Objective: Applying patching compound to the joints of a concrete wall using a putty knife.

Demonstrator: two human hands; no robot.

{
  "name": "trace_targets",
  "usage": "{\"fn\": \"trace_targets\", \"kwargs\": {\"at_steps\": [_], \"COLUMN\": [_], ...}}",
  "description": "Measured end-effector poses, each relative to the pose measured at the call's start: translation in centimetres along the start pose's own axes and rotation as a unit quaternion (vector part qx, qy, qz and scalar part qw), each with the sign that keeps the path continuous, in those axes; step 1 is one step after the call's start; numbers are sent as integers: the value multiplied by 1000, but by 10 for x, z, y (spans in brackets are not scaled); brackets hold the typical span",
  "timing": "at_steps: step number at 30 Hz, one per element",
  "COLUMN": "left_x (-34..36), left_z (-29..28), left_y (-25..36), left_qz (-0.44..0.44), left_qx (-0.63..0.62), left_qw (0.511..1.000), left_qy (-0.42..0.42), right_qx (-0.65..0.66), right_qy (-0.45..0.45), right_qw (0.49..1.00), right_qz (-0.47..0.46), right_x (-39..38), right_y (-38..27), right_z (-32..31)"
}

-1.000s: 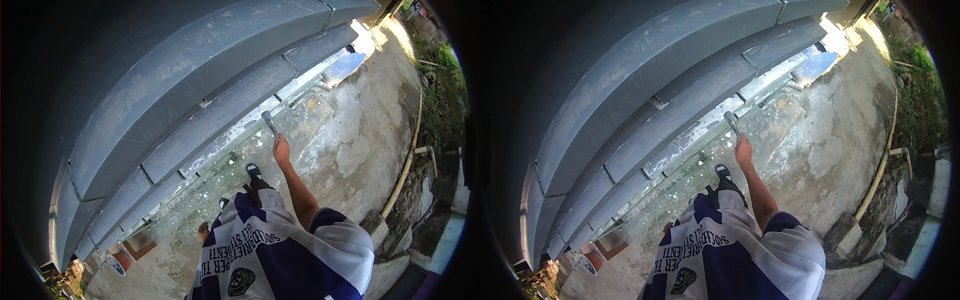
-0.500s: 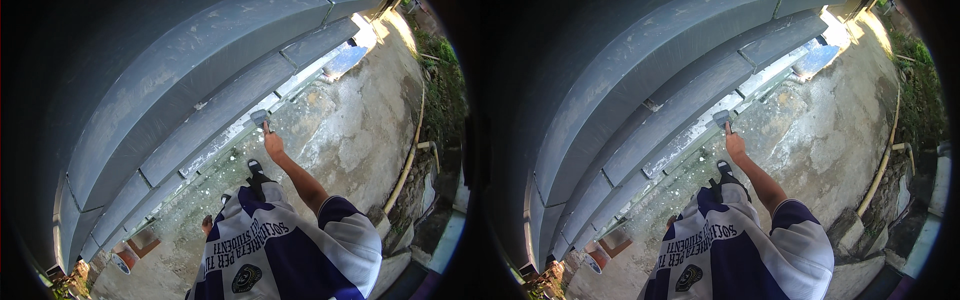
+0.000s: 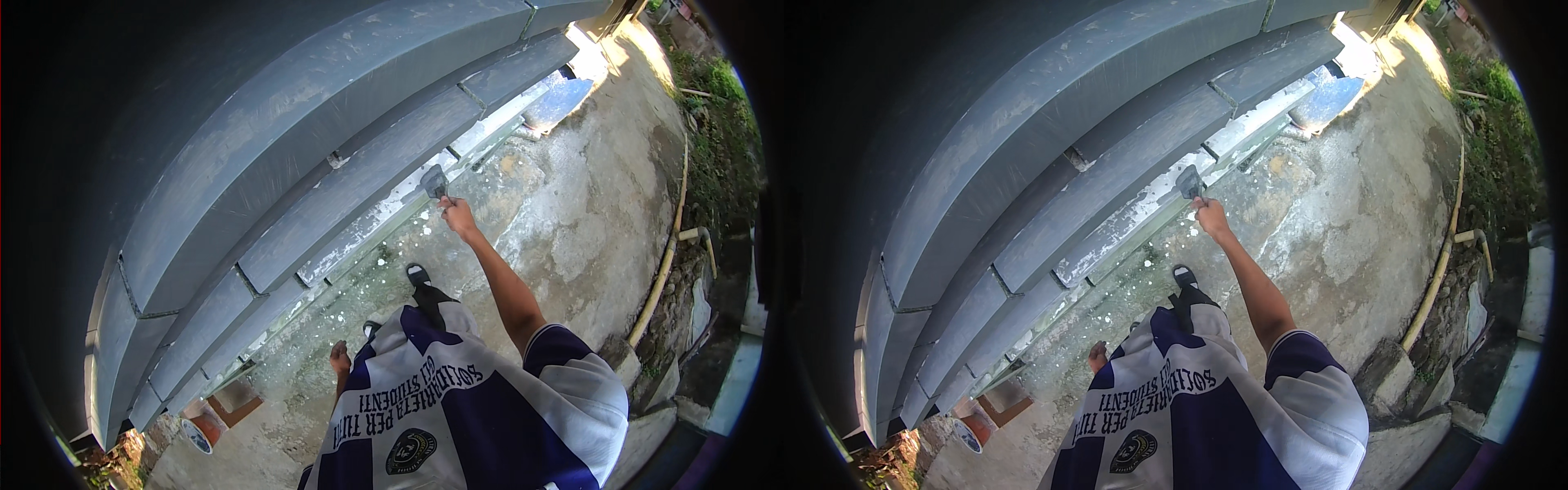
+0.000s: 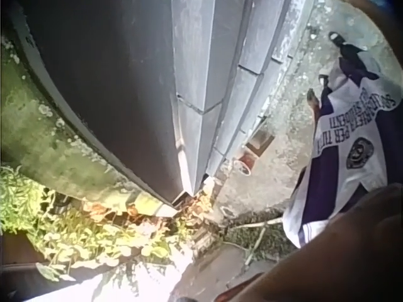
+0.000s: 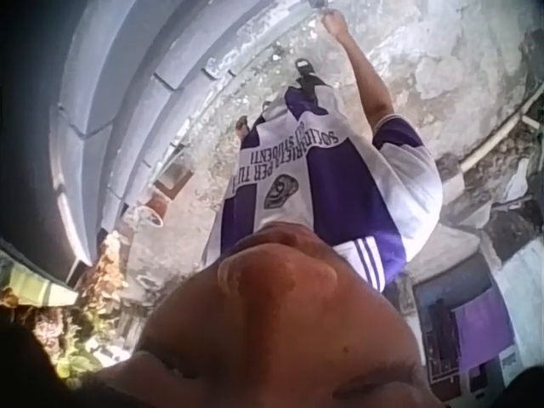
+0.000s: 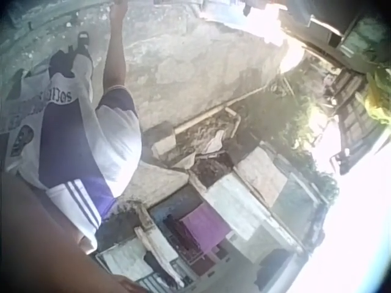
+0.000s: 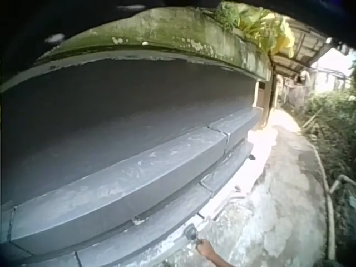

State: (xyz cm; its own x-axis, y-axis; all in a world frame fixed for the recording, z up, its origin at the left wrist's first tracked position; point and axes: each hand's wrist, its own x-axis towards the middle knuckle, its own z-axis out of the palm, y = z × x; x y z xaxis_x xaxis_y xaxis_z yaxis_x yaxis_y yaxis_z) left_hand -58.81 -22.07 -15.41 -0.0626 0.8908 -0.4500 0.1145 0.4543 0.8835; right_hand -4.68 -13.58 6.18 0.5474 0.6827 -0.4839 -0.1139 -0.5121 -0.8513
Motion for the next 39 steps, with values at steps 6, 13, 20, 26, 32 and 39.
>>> {"fn": "trace_targets", "kwargs": {"at_steps": [6, 13, 20, 26, 32, 39], "left_x": [-18, -17, 0, -20, -36, -36], "left_z": [-25, -66, -67, -56, -74, -84], "left_y": [5, -43, -48, 20, 0, -55], "left_qz": [-38, 18, 21, -28, -68, -57], "left_qx": [11, 21, 101, -8, -4, -189], "left_qw": [998, 999, 993, 999, 995, 980], "left_qy": [39, -32, -62, 38, 74, -3], "right_qx": [300, 279, 89, -437, -669, -164], "right_qy": [-178, -178, -37, 279, 116, -138], "right_qw": [913, 903, 983, 821, 705, 971], "right_qz": [212, 273, 154, -241, -204, -110], "right_x": [2, 14, 9, 23, -17, -31], "right_y": [13, 23, 14, -22, -29, -26], "right_z": [13, 18, 40, 38, 157, 178]}}
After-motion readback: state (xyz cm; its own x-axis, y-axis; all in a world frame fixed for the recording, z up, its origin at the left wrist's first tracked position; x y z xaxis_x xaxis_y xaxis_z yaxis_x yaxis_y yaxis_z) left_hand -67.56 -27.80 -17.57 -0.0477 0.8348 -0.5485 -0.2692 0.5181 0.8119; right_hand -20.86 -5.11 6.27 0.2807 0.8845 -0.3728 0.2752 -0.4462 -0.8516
